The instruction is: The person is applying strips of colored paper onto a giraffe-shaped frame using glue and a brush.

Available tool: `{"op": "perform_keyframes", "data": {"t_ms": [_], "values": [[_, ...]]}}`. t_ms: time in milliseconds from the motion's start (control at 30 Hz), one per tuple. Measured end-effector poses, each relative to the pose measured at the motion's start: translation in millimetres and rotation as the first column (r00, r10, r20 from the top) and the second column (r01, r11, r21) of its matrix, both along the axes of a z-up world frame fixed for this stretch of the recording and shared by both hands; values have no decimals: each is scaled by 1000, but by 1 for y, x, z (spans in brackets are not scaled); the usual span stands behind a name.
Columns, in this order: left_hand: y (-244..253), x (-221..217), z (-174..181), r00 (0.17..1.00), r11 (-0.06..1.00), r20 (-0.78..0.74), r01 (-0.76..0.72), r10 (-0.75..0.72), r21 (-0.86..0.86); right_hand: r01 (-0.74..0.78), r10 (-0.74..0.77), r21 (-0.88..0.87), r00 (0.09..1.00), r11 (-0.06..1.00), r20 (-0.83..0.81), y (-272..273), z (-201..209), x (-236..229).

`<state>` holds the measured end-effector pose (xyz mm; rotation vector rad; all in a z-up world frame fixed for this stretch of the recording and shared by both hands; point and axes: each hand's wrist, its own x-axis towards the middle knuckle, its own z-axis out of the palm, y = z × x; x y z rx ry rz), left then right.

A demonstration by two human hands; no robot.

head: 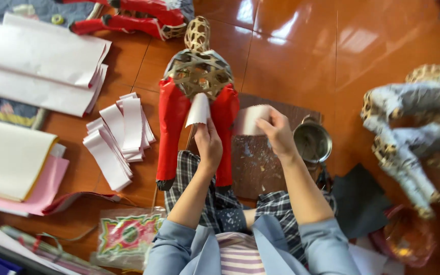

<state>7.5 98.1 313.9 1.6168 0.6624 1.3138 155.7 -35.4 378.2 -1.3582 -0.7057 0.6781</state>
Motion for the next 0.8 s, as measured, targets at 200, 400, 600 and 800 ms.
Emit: {"op": "perform_keyframes", "data": {"t_ms": [200, 400, 600, 800], "values": [[-5, -2, 4, 992, 976, 57, 118, -109, -181, -65, 73, -70, 990, 995, 123, 36, 45, -38], [2, 2, -21, 975, 916, 217, 138, -57, -378, -81, 98, -76, 963, 994, 252, 46, 45, -48], [-6, 3, -13, 985, 961, 167, 94, -51, -260, -15, 142, -309, 909, 951, 393, 60, 62, -58], [-3, 0, -24, 934, 877, 352, 216, -58, -428, -22, 155, -286, 878, 958, 452, 78, 61, -56]]}}
